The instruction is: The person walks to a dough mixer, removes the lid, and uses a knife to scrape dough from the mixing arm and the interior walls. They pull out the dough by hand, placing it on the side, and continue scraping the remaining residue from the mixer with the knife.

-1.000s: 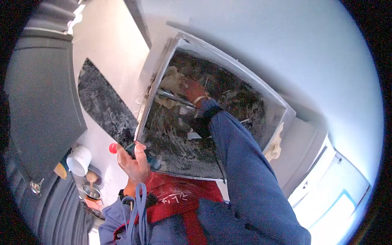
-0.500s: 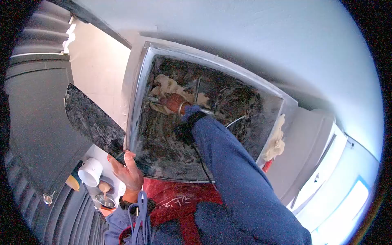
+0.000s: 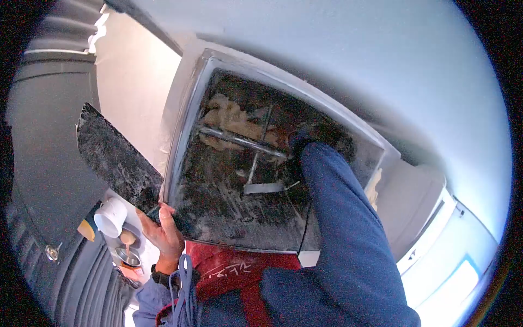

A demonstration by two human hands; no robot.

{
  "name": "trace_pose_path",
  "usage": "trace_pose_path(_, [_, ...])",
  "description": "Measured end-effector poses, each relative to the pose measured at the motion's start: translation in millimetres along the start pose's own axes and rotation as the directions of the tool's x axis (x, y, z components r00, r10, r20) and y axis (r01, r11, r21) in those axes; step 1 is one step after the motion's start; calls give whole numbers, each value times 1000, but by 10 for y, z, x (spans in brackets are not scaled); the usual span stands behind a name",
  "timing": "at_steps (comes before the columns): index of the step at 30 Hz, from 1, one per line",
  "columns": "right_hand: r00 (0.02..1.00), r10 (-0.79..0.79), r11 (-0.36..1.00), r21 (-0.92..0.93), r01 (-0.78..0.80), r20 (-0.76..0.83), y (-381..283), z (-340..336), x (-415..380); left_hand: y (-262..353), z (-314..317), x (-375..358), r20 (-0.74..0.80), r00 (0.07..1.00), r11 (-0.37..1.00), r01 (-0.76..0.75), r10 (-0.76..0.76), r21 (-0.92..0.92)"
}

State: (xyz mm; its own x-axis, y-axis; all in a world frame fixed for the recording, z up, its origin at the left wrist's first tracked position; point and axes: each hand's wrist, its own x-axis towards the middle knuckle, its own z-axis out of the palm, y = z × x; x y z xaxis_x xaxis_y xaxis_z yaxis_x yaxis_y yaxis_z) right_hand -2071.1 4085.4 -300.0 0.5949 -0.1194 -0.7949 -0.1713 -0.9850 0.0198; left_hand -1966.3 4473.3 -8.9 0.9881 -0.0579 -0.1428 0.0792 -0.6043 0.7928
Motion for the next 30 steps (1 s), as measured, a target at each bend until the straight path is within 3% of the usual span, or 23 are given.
trace_pose_path(3, [1000,-21,1000,-7,21,2,-57,90,130,-39,-67,-12,117,993,998,-17,10,62])
trace_pose_path(6, [998,-56,998,23,57,-22,-113,227,395,-54,-6,-76,29,999,996,40,-38,-76])
trace_pose_path(14, [986,-168,986,12,169,-14,-56,178,573,-51,3,-104,8,989,986,149,-148,-71])
trace_pose_path(16, [982,-191,981,-13,191,1,30,44,509,-45,-6,-80,33,991,989,133,-131,-70])
trace_pose_path(19, [963,-270,961,-54,271,23,24,-183,364,-55,8,-37,34,999,1000,-8,9,-28])
trace_pose_path(24, [818,-574,803,-220,554,-34,-481,-429,122,-100,-14,-27,87,990,982,-126,115,139])
trace_pose_path(25, [827,-559,817,-214,536,-64,-662,-621,-189,-77,-28,3,80,986,979,-156,147,130])
trace_pose_path(27, [927,-151,947,218,235,-343,-1220,-1264,-954,-71,-15,35,81,984,981,-163,155,100])
trace_pose_path(29, [995,-100,905,412,102,-25,-1682,-1981,-1475,-52,29,21,54,992,993,-115,114,25])
trace_pose_path(30, [970,-116,863,462,205,-214,-1792,-1637,-1392,-35,39,25,16,999,998,-50,51,-46])
